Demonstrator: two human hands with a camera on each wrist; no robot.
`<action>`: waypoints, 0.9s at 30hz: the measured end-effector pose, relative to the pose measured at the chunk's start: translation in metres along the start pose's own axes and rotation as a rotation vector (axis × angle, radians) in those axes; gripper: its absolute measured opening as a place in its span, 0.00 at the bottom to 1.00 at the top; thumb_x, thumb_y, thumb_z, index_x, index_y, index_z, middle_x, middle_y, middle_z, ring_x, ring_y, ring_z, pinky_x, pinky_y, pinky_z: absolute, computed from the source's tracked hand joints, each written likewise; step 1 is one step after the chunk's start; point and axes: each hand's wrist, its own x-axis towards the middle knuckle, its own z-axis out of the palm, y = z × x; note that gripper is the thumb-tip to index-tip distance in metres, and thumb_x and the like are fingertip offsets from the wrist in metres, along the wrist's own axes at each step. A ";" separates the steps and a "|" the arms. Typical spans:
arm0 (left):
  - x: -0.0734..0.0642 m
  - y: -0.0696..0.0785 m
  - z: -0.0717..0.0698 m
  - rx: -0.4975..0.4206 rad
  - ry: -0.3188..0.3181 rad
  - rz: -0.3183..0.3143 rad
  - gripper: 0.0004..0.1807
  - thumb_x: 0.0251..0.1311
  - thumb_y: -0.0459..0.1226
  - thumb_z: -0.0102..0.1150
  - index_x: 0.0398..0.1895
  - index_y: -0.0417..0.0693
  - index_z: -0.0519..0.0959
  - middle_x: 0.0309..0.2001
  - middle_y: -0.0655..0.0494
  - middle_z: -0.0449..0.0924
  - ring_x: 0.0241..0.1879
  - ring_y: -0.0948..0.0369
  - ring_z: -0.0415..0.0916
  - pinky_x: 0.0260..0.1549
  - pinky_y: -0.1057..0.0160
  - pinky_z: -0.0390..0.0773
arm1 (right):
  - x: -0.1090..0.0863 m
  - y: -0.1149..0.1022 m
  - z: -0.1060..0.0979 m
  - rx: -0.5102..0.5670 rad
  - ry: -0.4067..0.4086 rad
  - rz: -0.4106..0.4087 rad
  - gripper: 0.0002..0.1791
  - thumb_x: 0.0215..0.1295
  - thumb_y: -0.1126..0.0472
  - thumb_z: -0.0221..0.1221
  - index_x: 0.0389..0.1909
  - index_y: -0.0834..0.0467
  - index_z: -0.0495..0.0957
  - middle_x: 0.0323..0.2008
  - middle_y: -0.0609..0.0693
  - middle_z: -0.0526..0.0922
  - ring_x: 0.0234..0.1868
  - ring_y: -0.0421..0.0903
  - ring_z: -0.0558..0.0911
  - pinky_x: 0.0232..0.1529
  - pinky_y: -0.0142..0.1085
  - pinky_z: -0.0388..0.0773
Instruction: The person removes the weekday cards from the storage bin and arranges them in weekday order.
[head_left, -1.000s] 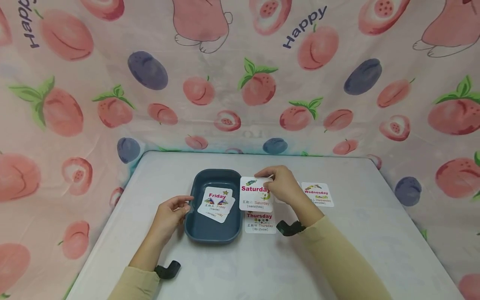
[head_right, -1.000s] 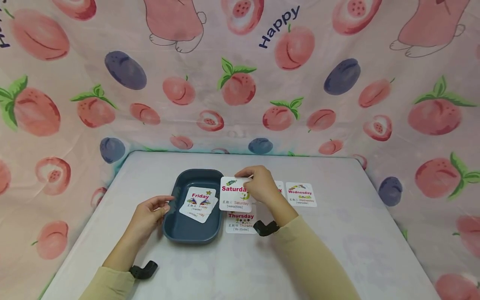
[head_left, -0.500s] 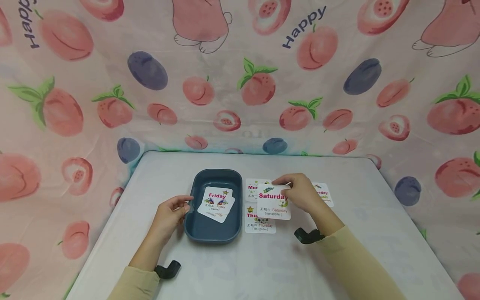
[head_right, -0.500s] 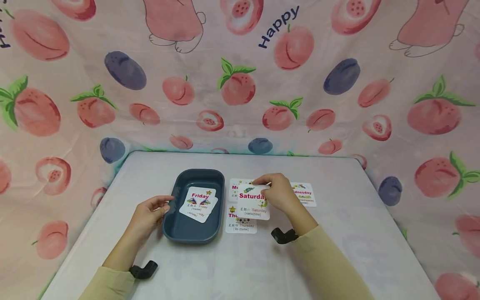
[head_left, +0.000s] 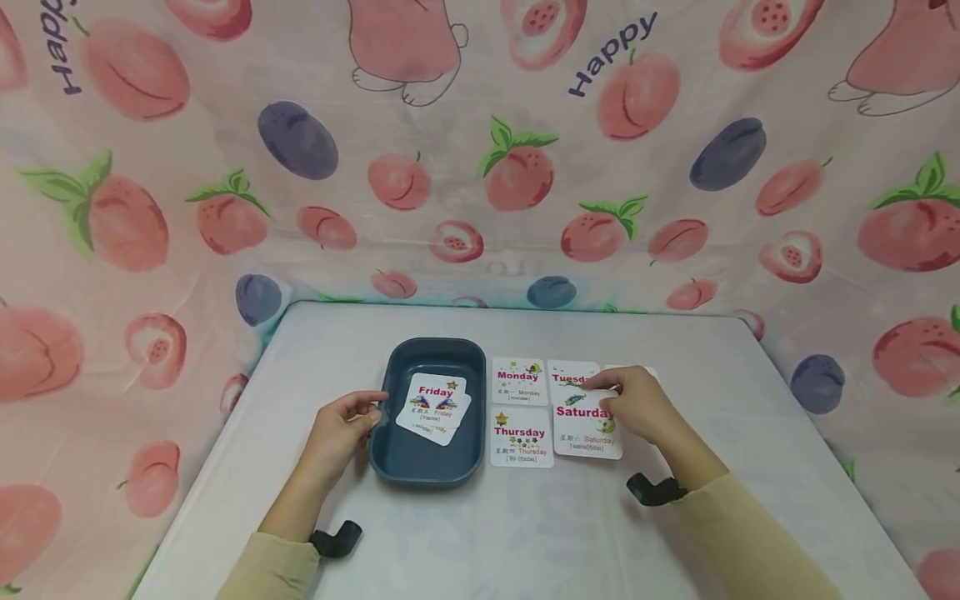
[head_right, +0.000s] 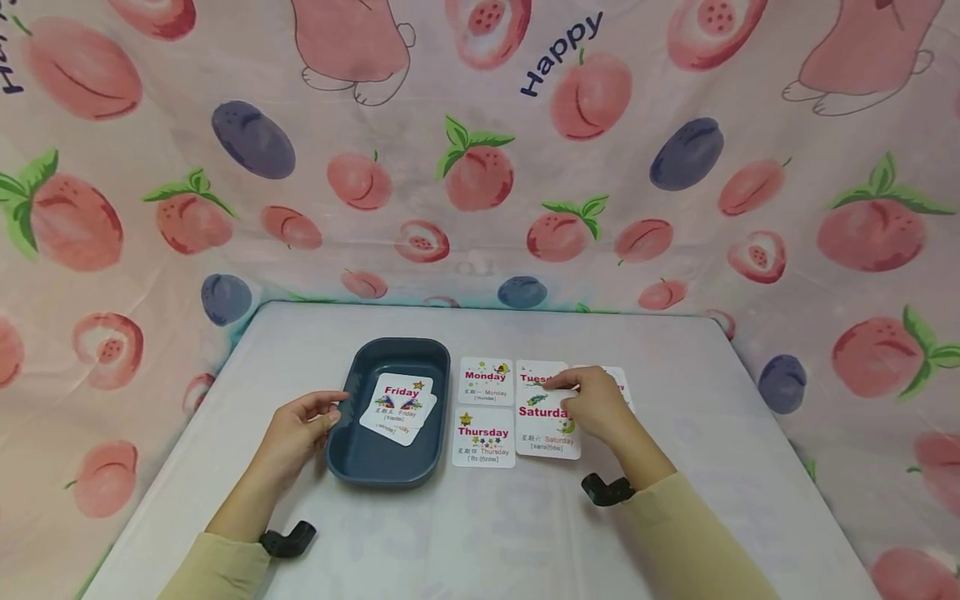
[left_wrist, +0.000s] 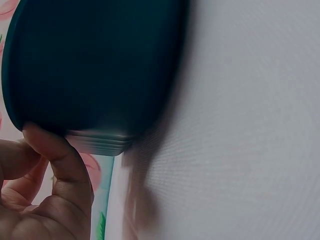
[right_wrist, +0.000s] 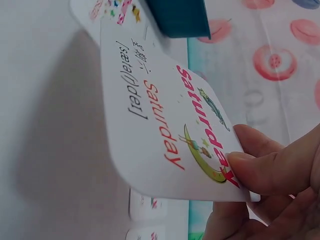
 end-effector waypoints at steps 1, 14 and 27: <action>0.000 0.000 0.000 0.002 0.000 0.001 0.18 0.74 0.28 0.59 0.63 0.43 0.84 0.42 0.52 0.78 0.33 0.60 0.73 0.29 0.67 0.77 | -0.001 0.004 -0.001 -0.004 -0.001 0.005 0.23 0.64 0.75 0.59 0.55 0.56 0.90 0.63 0.63 0.82 0.43 0.52 0.75 0.31 0.34 0.74; -0.001 0.002 -0.001 -0.003 0.002 0.005 0.18 0.73 0.27 0.61 0.64 0.41 0.84 0.41 0.53 0.79 0.32 0.61 0.72 0.28 0.66 0.77 | -0.009 0.039 -0.016 -0.061 -0.023 0.084 0.22 0.66 0.74 0.59 0.56 0.56 0.90 0.63 0.66 0.80 0.52 0.57 0.76 0.37 0.37 0.78; 0.001 -0.001 -0.002 -0.010 0.000 0.003 0.18 0.73 0.28 0.62 0.64 0.41 0.84 0.41 0.55 0.78 0.31 0.62 0.72 0.27 0.66 0.76 | -0.006 0.066 -0.028 -0.125 -0.031 0.107 0.21 0.63 0.75 0.61 0.54 0.56 0.90 0.60 0.67 0.82 0.50 0.58 0.76 0.36 0.36 0.75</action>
